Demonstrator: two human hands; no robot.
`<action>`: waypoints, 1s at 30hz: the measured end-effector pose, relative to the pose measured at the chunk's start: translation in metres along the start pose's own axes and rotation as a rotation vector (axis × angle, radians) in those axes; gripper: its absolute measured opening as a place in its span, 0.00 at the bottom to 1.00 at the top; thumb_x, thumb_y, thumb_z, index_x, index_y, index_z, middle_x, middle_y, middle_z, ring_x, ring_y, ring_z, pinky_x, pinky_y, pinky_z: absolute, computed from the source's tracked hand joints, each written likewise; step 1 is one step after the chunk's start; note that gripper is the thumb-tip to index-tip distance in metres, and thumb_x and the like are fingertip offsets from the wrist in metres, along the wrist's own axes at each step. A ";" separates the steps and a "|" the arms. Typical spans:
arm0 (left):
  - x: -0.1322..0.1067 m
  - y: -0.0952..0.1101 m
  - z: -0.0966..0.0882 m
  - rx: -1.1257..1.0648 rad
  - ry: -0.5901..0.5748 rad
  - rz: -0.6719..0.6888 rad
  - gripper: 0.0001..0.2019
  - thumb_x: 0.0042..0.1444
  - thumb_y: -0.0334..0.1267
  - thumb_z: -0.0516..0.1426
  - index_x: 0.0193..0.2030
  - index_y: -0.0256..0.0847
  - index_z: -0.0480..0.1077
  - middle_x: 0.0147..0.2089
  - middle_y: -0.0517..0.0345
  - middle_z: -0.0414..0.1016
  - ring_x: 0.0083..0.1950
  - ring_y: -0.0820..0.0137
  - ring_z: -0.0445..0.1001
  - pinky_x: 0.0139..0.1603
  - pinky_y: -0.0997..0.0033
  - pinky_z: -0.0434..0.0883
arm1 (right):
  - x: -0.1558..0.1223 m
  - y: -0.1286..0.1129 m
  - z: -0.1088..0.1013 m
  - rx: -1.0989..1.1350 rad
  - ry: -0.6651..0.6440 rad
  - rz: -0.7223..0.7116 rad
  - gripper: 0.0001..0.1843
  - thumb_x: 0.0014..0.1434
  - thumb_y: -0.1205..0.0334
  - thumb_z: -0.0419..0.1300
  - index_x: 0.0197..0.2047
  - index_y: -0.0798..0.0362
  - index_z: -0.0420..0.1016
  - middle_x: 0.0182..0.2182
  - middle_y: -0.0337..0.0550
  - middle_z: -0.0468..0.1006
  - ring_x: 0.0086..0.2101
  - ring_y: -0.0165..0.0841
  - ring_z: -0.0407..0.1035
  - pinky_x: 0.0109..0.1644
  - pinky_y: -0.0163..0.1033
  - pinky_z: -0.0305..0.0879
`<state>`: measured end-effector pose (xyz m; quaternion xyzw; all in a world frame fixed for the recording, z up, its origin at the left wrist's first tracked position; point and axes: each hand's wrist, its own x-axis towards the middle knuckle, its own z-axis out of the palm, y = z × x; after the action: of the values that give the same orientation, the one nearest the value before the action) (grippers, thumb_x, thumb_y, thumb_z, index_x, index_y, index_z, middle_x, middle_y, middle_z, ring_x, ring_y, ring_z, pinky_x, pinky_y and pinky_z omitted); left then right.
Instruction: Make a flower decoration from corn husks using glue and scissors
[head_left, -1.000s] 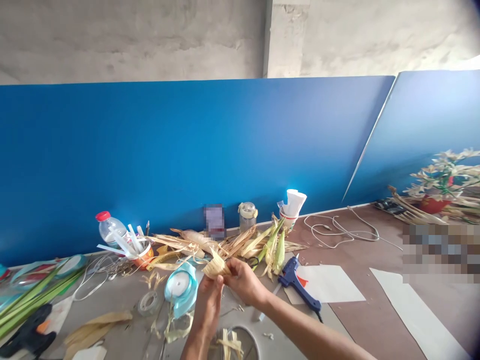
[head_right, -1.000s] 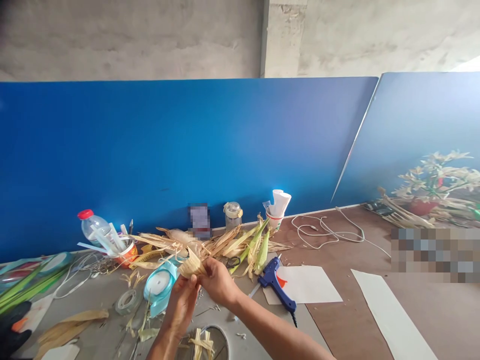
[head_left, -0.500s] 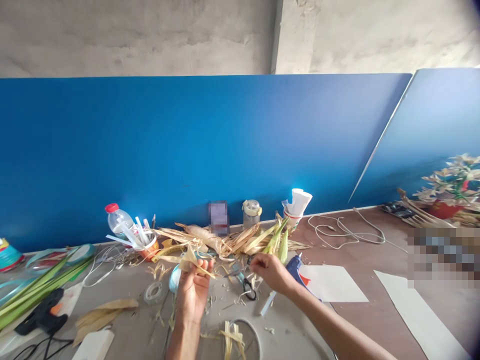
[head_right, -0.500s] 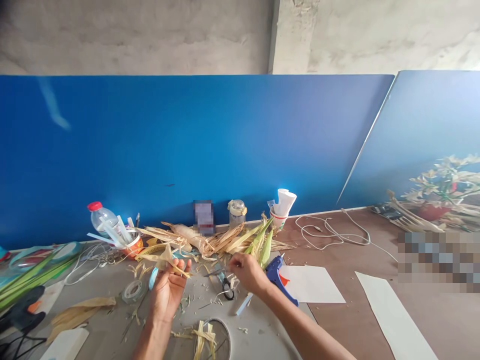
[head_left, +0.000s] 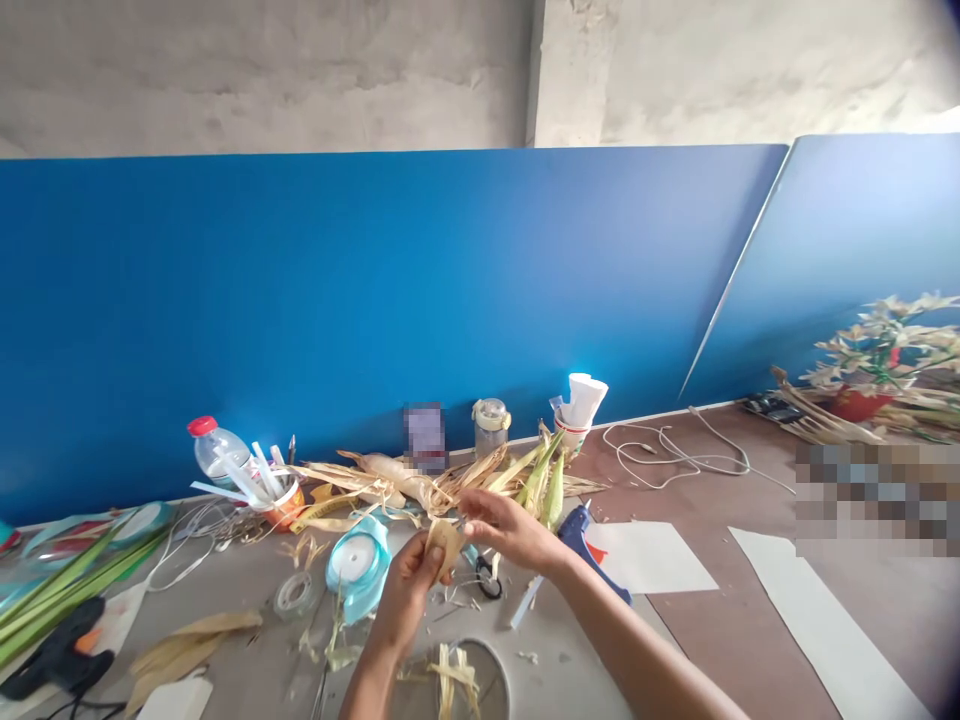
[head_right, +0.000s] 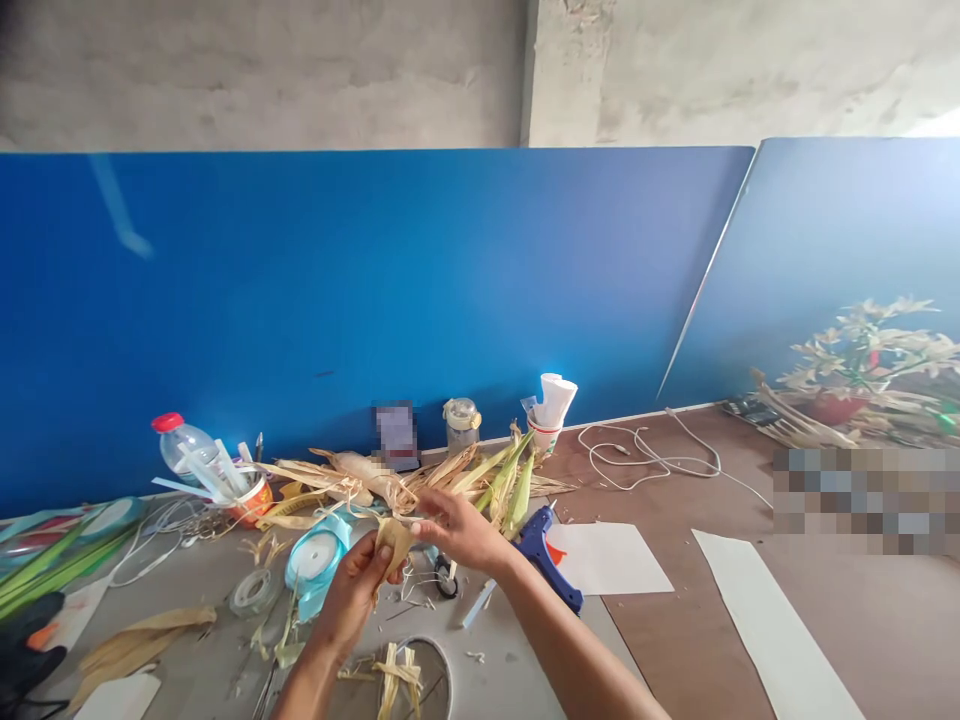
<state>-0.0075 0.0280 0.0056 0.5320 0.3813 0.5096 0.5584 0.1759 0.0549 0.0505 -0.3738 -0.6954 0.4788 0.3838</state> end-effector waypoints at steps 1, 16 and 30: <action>0.000 0.001 -0.001 0.027 -0.006 0.001 0.12 0.53 0.45 0.56 0.34 0.37 0.72 0.25 0.60 0.67 0.26 0.72 0.63 0.30 0.73 0.61 | 0.002 0.002 0.005 0.022 -0.025 0.013 0.16 0.52 0.53 0.59 0.39 0.58 0.73 0.31 0.41 0.73 0.31 0.30 0.66 0.34 0.33 0.61; 0.016 -0.014 -0.027 -0.109 0.627 0.018 0.16 0.38 0.49 0.64 0.27 0.40 0.69 0.21 0.66 0.66 0.25 0.73 0.64 0.30 0.73 0.65 | 0.007 0.035 0.006 0.264 0.380 0.138 0.13 0.49 0.53 0.58 0.23 0.55 0.66 0.16 0.32 0.63 0.20 0.25 0.55 0.25 0.31 0.51; 0.005 -0.016 0.015 -0.073 0.188 -0.075 0.16 0.47 0.49 0.60 0.36 0.38 0.73 0.34 0.53 0.75 0.35 0.64 0.71 0.39 0.66 0.67 | 0.005 0.034 0.055 0.589 0.401 0.096 0.06 0.46 0.62 0.59 0.24 0.54 0.66 0.19 0.35 0.69 0.23 0.28 0.63 0.32 0.34 0.60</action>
<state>0.0110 0.0312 -0.0071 0.4465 0.4328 0.5494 0.5581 0.1298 0.0471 0.0051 -0.3659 -0.4201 0.5933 0.5811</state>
